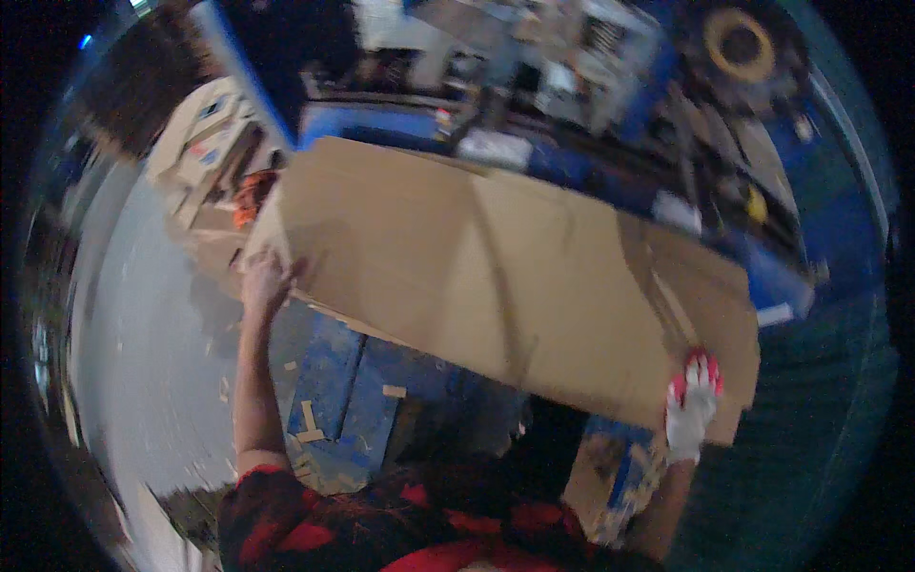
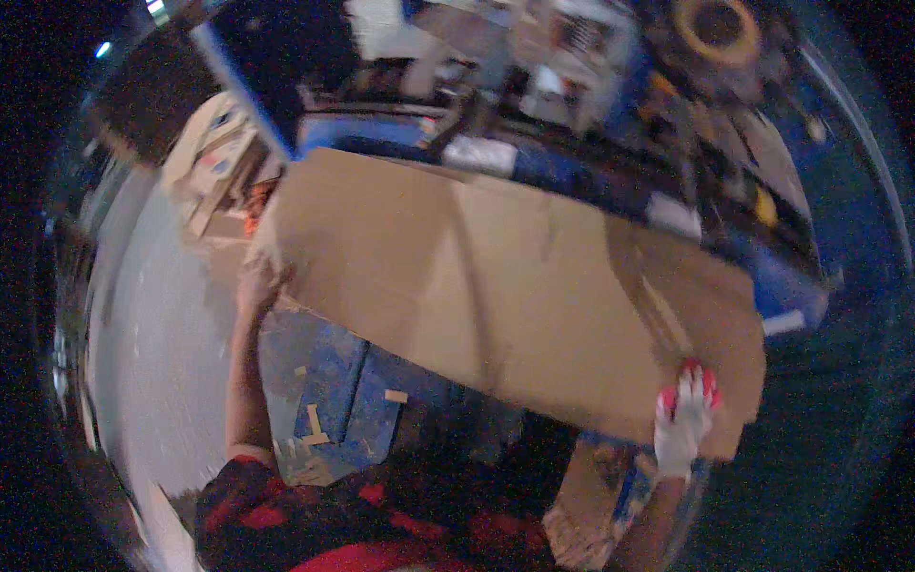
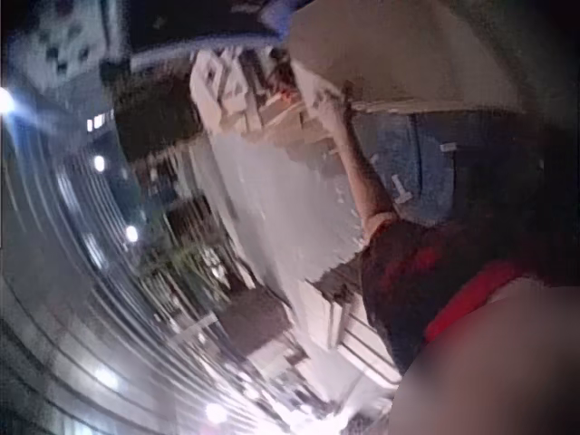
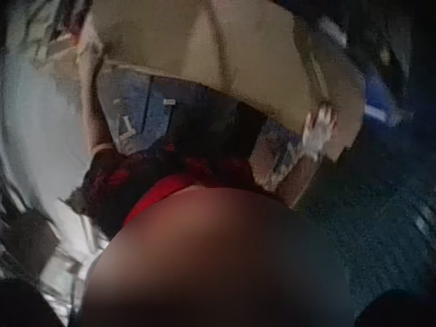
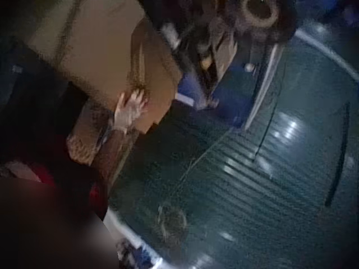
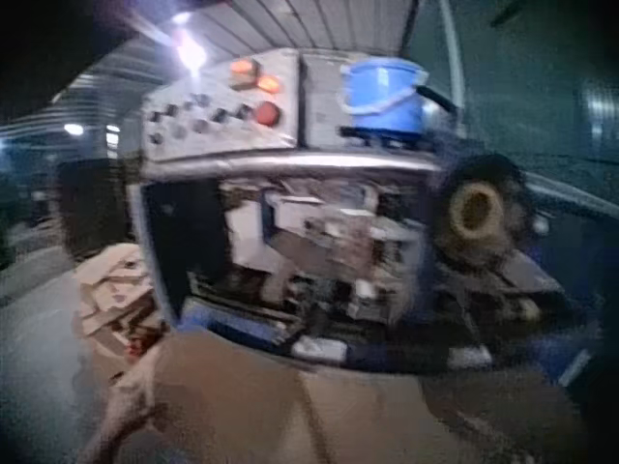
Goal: The person operates a cardboard box forming machine, feeding flat cardboard sheets into the machine and folding the formed boxes. The person wears gloves and handles multiple cardboard sheets in sequence, folding them into box shapes and stacking them.
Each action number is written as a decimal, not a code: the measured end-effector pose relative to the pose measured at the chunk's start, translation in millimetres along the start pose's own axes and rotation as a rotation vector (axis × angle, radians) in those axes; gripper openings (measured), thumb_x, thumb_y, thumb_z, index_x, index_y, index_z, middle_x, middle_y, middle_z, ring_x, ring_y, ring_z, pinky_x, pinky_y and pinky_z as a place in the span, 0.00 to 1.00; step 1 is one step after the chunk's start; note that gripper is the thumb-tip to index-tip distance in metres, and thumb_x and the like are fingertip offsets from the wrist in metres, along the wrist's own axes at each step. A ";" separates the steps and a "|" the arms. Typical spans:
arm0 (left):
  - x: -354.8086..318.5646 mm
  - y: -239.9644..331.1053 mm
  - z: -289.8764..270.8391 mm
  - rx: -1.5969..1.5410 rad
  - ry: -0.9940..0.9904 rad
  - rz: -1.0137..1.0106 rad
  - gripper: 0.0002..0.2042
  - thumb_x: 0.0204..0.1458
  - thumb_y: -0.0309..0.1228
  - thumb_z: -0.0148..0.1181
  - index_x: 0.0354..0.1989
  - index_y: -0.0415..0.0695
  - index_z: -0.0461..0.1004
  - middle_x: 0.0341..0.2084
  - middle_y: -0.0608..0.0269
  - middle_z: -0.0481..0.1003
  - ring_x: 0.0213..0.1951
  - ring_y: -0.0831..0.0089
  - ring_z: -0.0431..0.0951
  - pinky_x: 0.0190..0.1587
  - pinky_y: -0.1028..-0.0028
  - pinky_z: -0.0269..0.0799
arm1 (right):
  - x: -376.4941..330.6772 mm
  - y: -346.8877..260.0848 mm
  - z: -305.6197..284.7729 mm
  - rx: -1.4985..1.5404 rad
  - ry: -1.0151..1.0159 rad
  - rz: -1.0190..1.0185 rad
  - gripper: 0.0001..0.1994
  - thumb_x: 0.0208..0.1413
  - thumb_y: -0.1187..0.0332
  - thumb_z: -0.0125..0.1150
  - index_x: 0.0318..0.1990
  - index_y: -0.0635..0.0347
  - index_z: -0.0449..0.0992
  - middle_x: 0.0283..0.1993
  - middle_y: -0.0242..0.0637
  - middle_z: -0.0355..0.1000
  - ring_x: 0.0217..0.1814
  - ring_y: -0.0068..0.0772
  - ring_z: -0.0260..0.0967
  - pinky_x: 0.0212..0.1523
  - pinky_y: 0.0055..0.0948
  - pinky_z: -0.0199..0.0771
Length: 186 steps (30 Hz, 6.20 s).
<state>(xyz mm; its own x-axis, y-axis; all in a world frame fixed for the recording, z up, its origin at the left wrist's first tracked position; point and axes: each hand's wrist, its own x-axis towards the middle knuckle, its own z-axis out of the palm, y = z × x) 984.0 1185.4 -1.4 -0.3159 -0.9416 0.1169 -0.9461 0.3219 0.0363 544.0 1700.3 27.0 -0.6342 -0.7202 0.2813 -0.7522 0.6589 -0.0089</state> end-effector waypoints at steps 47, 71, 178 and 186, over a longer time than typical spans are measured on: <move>-60.2 -0.2 -34.1 -1.902 -0.625 -0.257 0.18 0.51 0.22 0.55 0.52 0.37 0.66 0.44 0.55 0.73 0.40 0.64 0.78 0.33 0.69 0.82 | -44.2 20.4 -25.4 1.086 0.797 0.837 0.28 0.52 0.73 0.61 0.60 0.62 0.58 0.54 0.40 0.66 0.53 0.33 0.66 0.52 0.29 0.67; 2.6 248.5 -6.9 -0.620 0.152 0.876 0.36 0.39 0.11 0.46 0.64 0.37 0.53 0.60 0.41 0.58 0.62 0.48 0.58 0.61 0.62 0.59 | 146.7 -33.7 62.4 -0.326 0.012 -0.289 0.27 0.52 0.72 0.50 0.59 0.30 0.62 0.56 0.33 0.66 0.53 0.49 0.68 0.57 0.59 0.59; 78.9 195.4 3.0 -0.244 0.143 0.448 0.15 0.51 0.34 0.54 0.48 0.48 0.74 0.52 0.58 0.70 0.52 0.59 0.71 0.53 0.65 0.67 | 200.1 11.9 35.4 0.221 0.053 0.036 0.26 0.52 0.69 0.59 0.60 0.56 0.64 0.50 0.50 0.68 0.52 0.51 0.67 0.52 0.39 0.66; 38.1 -29.9 14.0 -0.148 -0.018 0.013 0.37 0.46 0.60 0.54 0.45 0.32 0.69 0.41 0.39 0.71 0.49 0.48 0.69 0.53 0.58 0.63 | 11.6 -2.4 -2.3 -0.065 -0.016 0.070 0.26 0.49 0.63 0.60 0.57 0.58 0.67 0.61 0.44 0.63 0.65 0.49 0.55 0.67 0.46 0.45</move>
<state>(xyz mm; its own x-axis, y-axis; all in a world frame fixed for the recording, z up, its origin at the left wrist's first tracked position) 999.3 1138.6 -11.9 -0.3304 -0.9385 0.1005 -0.9214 0.3438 0.1810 538.9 1690.8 32.5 -0.6876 -0.6752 0.2669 -0.6934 0.7197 0.0342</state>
